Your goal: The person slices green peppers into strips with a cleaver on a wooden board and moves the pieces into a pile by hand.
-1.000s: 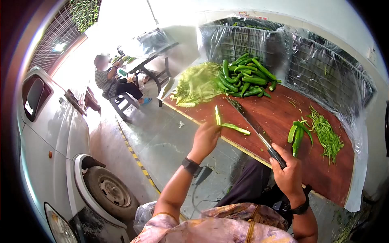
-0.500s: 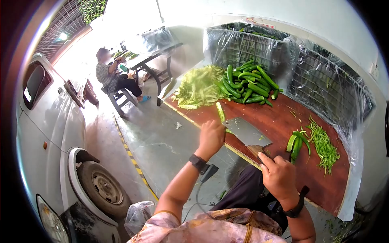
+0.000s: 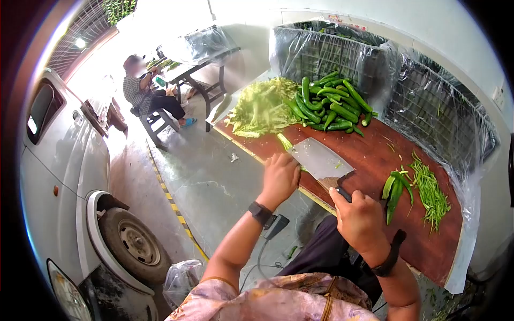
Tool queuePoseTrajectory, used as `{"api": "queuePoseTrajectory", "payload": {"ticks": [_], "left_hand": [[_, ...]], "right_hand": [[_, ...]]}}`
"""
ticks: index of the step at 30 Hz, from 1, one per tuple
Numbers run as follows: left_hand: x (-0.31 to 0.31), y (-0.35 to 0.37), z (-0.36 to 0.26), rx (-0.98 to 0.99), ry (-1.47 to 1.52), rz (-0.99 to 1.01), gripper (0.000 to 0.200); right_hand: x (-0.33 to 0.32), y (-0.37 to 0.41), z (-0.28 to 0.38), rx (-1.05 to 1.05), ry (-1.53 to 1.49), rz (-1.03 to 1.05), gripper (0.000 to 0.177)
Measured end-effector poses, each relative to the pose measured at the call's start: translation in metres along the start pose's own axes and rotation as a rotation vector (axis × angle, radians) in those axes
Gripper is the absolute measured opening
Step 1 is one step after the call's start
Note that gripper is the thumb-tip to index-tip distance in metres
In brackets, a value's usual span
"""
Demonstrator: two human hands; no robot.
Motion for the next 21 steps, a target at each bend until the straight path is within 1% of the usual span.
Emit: {"api": "queuePoseTrajectory", "payload": {"ticks": [6,9,11,14,17,21], "left_hand": [[0.0,0.0,0.002,-0.009,0.048,-0.001,0.009],[-0.001,-0.001,0.002,0.015,0.06,-0.001,0.011],[-0.003,-0.002,0.002,0.02,0.064,-0.004,0.011],[-0.003,0.0,0.004,0.006,0.08,0.002,0.011],[-0.001,0.001,0.004,-0.002,0.1,0.013,0.011],[0.0,0.0,0.008,0.009,0.113,0.014,0.012]], "right_hand": [[0.006,-0.009,0.0,-0.025,0.011,0.016,0.047],[0.014,-0.018,0.001,-0.038,0.075,-0.04,0.045],[0.02,-0.02,-0.002,-0.056,0.05,0.002,0.043],[0.001,-0.015,0.002,-0.034,0.017,0.056,0.041],[-0.002,-0.026,0.005,-0.066,0.021,0.057,0.04],[0.033,-0.046,0.009,-0.03,0.077,0.044,0.039]]}}
Point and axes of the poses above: each hand's wrist, its own y-axis away from the middle knuckle, its own x-axis out of the palm, z = x × y, the point moved 2 cm from there along -y, towards the middle knuckle, and after that the axes turned 6 degrees about y, right-handed, at the moved point
